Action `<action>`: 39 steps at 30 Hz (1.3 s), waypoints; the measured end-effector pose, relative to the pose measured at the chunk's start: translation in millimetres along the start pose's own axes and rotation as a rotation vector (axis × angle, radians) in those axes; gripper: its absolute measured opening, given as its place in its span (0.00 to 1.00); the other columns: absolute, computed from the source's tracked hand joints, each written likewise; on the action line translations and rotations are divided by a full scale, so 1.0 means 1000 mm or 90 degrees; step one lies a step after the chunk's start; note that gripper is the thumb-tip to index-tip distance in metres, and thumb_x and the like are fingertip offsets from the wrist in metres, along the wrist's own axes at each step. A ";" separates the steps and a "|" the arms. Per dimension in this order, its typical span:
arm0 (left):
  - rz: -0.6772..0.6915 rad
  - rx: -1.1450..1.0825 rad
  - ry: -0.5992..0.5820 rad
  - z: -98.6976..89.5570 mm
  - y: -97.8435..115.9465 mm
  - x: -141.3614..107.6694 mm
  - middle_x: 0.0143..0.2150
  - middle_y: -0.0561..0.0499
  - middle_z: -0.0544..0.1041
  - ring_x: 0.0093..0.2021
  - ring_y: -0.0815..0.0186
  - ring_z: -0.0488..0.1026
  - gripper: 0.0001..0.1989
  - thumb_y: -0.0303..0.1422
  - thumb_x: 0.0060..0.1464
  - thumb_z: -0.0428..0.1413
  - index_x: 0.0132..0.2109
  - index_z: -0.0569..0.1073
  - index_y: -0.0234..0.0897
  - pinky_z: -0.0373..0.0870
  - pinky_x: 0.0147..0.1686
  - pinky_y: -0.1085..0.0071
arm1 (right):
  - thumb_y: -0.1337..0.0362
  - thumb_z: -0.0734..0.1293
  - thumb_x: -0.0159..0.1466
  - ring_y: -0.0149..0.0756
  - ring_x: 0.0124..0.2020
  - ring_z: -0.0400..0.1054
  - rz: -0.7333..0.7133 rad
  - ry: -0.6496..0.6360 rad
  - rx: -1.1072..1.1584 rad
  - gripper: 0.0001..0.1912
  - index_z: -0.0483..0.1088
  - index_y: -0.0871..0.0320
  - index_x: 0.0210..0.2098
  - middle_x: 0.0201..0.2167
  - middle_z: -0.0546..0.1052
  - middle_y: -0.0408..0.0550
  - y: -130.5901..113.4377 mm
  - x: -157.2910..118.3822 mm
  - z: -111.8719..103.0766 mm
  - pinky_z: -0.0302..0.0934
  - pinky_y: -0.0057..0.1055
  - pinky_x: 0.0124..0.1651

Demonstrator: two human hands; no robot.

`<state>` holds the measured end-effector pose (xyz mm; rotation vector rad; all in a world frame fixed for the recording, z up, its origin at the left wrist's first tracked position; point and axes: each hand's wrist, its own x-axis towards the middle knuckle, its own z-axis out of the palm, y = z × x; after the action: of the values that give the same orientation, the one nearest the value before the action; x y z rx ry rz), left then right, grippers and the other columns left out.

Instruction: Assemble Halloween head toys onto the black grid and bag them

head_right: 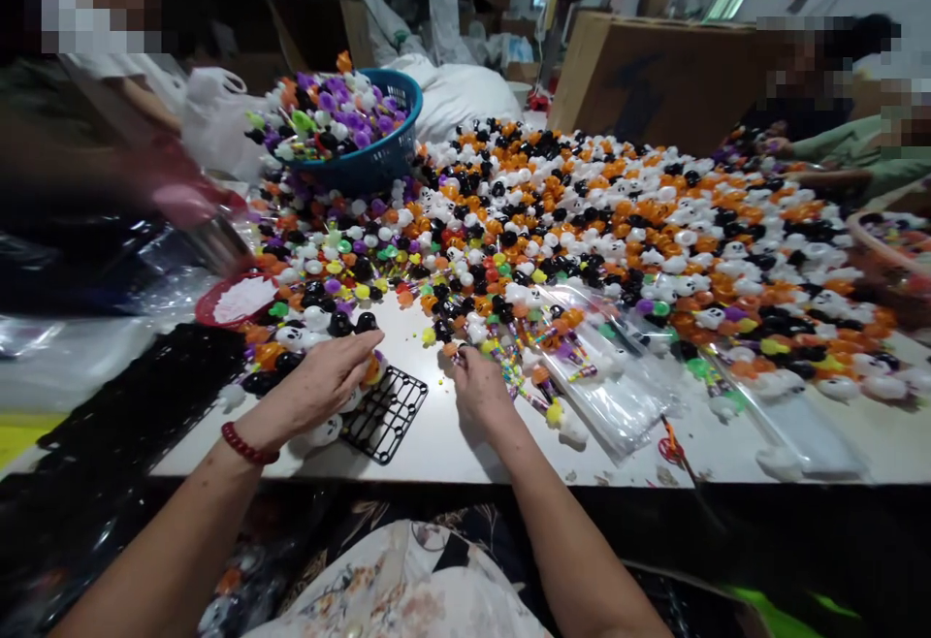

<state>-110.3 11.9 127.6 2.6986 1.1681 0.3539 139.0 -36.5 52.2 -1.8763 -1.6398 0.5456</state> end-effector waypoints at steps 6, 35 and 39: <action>-0.011 -0.009 0.010 0.000 0.002 -0.001 0.60 0.42 0.72 0.57 0.56 0.71 0.20 0.32 0.65 0.41 0.59 0.67 0.38 0.65 0.58 0.55 | 0.57 0.61 0.63 0.32 0.23 0.68 0.066 -0.110 0.394 0.13 0.71 0.58 0.41 0.28 0.73 0.42 -0.008 -0.004 0.006 0.63 0.28 0.28; 0.003 0.003 0.005 0.002 0.000 0.000 0.58 0.43 0.73 0.54 0.58 0.72 0.19 0.31 0.65 0.41 0.59 0.66 0.38 0.65 0.57 0.57 | 0.65 0.70 0.59 0.32 0.28 0.63 -0.045 -0.057 0.049 0.06 0.68 0.57 0.32 0.28 0.73 0.42 -0.035 -0.009 0.026 0.51 0.27 0.31; 0.005 0.001 -0.003 0.002 -0.001 0.000 0.59 0.43 0.72 0.55 0.58 0.72 0.19 0.32 0.65 0.41 0.60 0.65 0.38 0.65 0.57 0.58 | 0.68 0.69 0.58 0.35 0.32 0.68 -0.031 -0.063 0.134 0.05 0.70 0.58 0.35 0.33 0.76 0.46 -0.036 -0.005 0.028 0.58 0.29 0.35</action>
<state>-110.2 12.5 125.2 2.7038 1.1582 0.3487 93.0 -34.6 55.2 -1.6768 -1.6174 0.7707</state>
